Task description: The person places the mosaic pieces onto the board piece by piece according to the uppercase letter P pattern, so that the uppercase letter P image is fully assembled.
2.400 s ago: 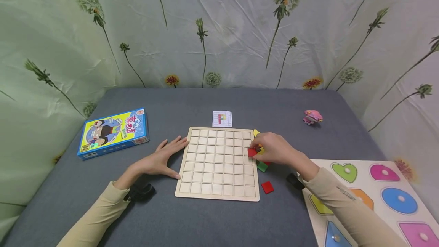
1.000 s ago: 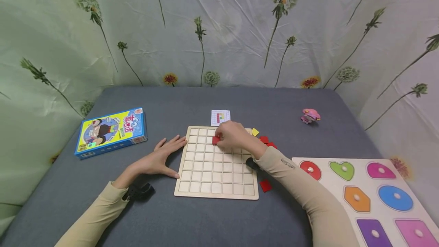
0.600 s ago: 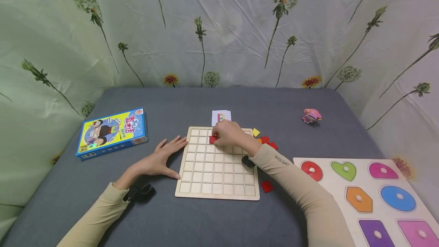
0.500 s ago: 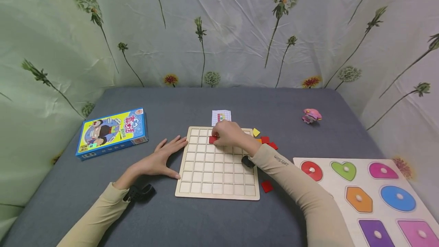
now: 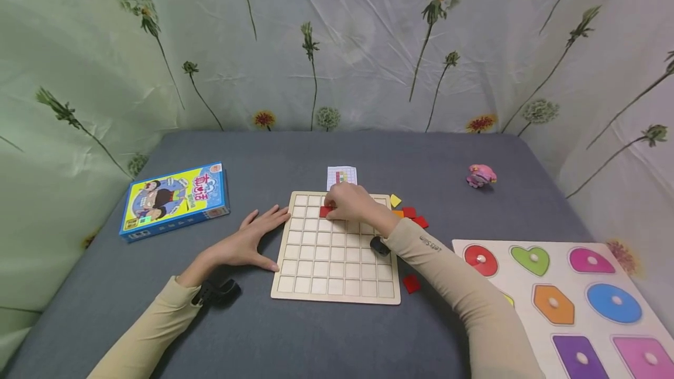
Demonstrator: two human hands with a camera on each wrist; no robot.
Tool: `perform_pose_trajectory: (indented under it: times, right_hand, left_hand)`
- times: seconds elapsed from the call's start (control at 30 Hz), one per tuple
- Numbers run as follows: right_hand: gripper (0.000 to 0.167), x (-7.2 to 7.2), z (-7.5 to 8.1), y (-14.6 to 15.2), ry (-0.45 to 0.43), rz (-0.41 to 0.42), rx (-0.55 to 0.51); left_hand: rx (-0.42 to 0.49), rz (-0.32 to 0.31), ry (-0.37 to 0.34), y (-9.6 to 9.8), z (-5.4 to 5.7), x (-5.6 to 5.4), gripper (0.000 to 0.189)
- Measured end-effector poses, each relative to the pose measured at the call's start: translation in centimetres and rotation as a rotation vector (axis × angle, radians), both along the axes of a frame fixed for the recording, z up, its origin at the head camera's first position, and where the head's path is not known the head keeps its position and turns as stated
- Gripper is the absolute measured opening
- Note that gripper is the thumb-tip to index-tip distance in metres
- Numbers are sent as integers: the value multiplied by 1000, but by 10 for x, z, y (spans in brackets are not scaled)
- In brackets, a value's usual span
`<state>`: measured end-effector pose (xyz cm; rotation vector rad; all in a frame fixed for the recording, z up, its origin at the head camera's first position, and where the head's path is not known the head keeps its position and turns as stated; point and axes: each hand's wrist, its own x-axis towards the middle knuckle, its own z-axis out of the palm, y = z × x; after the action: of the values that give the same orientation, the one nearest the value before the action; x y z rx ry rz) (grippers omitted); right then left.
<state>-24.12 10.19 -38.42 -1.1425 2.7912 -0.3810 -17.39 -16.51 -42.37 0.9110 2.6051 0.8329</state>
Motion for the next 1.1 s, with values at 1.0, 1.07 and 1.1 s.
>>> perform_pose_trajectory:
  times: [1.0, 1.07, 1.1]
  right_hand:
    - [18, 11, 21, 34, 34, -58, -26]
    - [17, 13, 20, 38, 42, -66, -21]
    - [17, 15, 20, 41, 47, -72, -16]
  left_hand:
    - [-2, -6, 7, -1, 2, -1, 105]
    - [-2, -6, 3, -1, 3, -1, 105]
    - [-3, -7, 1, -1, 2, -1, 105]
